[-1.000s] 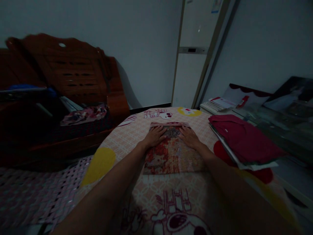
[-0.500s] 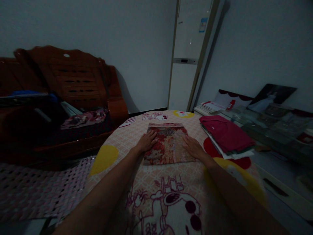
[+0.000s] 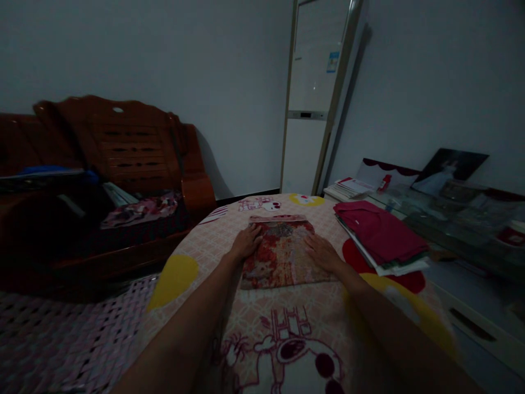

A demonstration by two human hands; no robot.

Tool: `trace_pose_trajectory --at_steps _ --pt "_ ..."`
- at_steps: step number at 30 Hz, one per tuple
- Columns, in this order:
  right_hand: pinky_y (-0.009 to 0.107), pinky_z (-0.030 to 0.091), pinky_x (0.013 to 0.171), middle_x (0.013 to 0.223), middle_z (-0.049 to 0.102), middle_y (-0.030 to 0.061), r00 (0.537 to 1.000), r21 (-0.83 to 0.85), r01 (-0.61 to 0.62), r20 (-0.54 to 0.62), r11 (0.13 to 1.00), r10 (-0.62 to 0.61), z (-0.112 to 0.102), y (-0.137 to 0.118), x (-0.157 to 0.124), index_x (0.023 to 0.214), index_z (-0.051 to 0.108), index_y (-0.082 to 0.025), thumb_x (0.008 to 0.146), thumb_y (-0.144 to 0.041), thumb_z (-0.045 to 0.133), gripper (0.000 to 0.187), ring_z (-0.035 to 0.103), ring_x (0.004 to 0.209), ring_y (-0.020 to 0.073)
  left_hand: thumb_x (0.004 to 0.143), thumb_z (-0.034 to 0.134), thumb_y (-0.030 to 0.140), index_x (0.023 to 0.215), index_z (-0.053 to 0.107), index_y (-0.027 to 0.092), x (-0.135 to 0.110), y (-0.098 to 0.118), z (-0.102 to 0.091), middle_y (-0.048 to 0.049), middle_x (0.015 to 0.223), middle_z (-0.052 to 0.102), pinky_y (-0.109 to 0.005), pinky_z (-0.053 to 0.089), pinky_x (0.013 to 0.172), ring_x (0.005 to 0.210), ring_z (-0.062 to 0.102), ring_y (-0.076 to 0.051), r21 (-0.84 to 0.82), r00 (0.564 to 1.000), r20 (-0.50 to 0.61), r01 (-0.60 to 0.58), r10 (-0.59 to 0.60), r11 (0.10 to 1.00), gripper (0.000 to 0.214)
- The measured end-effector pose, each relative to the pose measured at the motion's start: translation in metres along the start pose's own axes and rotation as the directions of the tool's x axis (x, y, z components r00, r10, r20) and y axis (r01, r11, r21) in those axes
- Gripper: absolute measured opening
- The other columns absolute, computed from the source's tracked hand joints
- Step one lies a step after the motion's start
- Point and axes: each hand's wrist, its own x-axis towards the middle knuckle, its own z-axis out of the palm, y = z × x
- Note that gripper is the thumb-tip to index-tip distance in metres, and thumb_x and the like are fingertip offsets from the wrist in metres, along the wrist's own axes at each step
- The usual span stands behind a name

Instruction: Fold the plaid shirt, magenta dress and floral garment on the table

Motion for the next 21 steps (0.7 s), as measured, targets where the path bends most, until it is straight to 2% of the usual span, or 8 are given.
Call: trace_pose_trajectory --at_steps 4,7,8,10,13,16,19,21 --pt "0.043 0.03 0.115 0.154 0.042 0.0105 0.999 0.001 0.027 0.033 1.0 -0.027 0.001 0.005 0.033 0.145 0.047 -0.021 0.1 -0.036 0.037 0.049 0.034 0.144 0.0251 0.095 0.043 0.031 0.134 0.057 0.017 0.024 -0.013 0.004 -0.0113 0.145 0.052 -0.041 0.036 0.113 0.136 0.046 -0.025 -0.075 0.996 -0.082 0.021 -0.027 0.997 0.044" --pt "0.037 0.036 0.11 0.144 0.053 0.0129 0.999 0.04 0.016 0.036 0.999 -0.018 -0.005 0.007 0.063 0.137 0.055 -0.019 0.099 -0.033 0.041 0.043 0.048 0.133 0.0235 0.094 0.046 0.028 0.12 0.066 0.02 0.041 -0.023 0.008 -0.0085 0.129 0.065 -0.038 0.042 0.107 0.12 0.058 -0.023 -0.171 0.983 -0.15 0.076 -0.102 0.982 0.034" --pt "0.035 0.039 0.105 0.138 0.059 0.0123 1.0 0.056 -0.009 0.026 0.998 0.008 -0.007 0.007 0.074 0.132 0.058 -0.019 0.099 -0.032 0.042 0.039 0.054 0.125 0.0229 0.093 0.048 0.029 0.114 0.069 0.02 0.047 -0.026 0.009 -0.0092 0.121 0.068 -0.037 0.044 0.103 0.115 0.06 -0.024 -0.18 0.974 -0.166 0.126 -0.157 0.975 0.031" --pt "0.034 0.042 0.1 0.13 0.063 0.0113 0.996 0.076 -0.081 -0.024 0.994 0.083 -0.009 0.006 0.093 0.128 0.06 -0.02 0.097 -0.03 0.045 0.036 0.059 0.116 0.0227 0.09 0.054 0.032 0.103 0.071 0.018 0.057 -0.032 0.012 -0.0114 0.111 0.07 -0.036 0.047 0.097 0.107 0.062 -0.025 -0.165 0.944 -0.193 0.236 -0.266 0.957 0.026" --pt "0.034 0.044 0.094 0.116 0.067 0.013 0.963 0.081 -0.244 -0.093 0.966 0.251 -0.006 0.005 0.116 0.113 0.067 -0.018 0.095 -0.027 0.048 0.028 0.06 0.107 0.0247 0.087 0.061 0.036 0.111 0.068 0.016 0.068 -0.041 0.014 -0.0131 0.116 0.068 -0.036 0.047 0.096 0.109 0.061 -0.027 -0.136 0.92 -0.223 0.299 -0.324 0.944 0.031" --pt "0.038 0.044 0.094 0.111 0.066 0.0153 0.934 0.096 -0.294 -0.185 0.951 0.307 0.006 0.01 0.13 0.102 0.069 -0.017 0.093 -0.027 0.047 0.026 0.058 0.106 0.0282 0.088 0.06 0.037 0.123 0.062 0.016 0.075 -0.048 0.013 -0.0135 0.12 0.067 -0.036 0.045 0.097 0.112 0.06 -0.027 -0.108 0.947 -0.152 0.269 -0.284 0.957 0.042" --pt "0.042 0.042 0.099 0.117 0.065 0.0166 0.917 0.169 -0.28 -0.243 0.945 0.315 0.022 0.023 0.138 0.11 0.067 -0.015 0.089 -0.029 0.05 0.03 0.055 0.113 0.0308 0.088 0.059 0.041 0.119 0.065 0.017 0.081 -0.054 0.01 -0.0126 0.116 0.068 -0.035 0.045 0.095 0.11 0.061 -0.027 -0.04 0.971 -0.06 0.228 -0.23 0.973 0.04" --pt "0.041 0.041 0.1 0.117 0.065 0.0172 0.904 0.218 -0.321 -0.221 0.922 0.367 0.03 0.034 0.142 0.111 0.066 -0.013 0.086 -0.032 0.055 0.033 0.056 0.113 0.0306 0.087 0.061 0.044 0.113 0.067 0.017 0.084 -0.055 0.008 -0.0125 0.114 0.069 -0.034 0.045 0.093 0.108 0.061 -0.027 -0.006 0.976 -0.037 0.215 -0.215 0.977 0.038"
